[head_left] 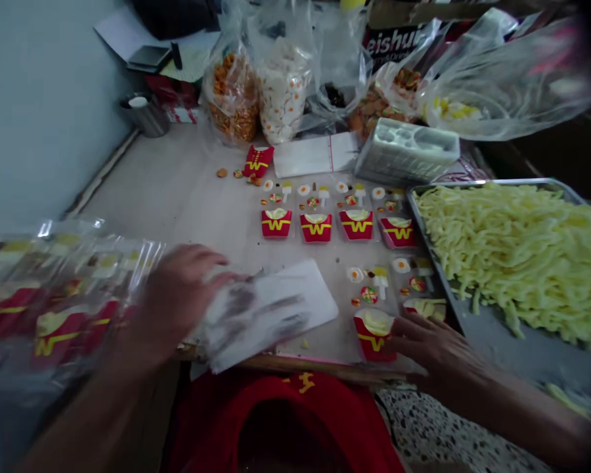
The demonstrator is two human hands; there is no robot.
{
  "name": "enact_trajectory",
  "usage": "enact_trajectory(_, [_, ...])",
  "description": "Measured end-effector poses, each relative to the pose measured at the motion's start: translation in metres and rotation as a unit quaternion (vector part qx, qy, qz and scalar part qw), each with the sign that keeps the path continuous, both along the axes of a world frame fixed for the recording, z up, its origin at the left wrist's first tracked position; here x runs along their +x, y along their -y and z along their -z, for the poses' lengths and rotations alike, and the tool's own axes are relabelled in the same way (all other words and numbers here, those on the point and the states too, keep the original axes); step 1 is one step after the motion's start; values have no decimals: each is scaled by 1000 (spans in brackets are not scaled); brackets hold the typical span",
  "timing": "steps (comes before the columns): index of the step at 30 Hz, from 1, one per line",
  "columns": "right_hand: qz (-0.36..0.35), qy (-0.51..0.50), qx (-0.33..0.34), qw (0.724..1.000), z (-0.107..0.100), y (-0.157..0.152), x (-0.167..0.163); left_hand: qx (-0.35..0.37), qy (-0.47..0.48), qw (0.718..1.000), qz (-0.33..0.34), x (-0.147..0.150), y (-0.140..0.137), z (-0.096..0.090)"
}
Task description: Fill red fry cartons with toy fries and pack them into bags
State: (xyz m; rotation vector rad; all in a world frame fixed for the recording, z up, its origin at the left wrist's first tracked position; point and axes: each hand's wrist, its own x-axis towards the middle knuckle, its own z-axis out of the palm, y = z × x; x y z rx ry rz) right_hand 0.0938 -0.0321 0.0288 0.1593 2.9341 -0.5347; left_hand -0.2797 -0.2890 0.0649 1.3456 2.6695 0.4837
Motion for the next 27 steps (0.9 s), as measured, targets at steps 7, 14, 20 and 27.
enact_trajectory(7, [-43, 1, 53, 998, 16, 12, -4, -111, 48, 991, 62, 38, -107, 72])
enact_trajectory(14, [-114, -34, 37, 992, 2, 17, -41, -70, 20, 995, 75, 16, -91, 63])
enact_trajectory(20, [-166, -66, 101, 979, 11, -15, -71, -100, 99, 989, 48, 9, -92, 77])
enact_trajectory(27, [-239, -77, 60, 966, -3, -19, -104, -102, 186, 977, 28, -10, -80, 72])
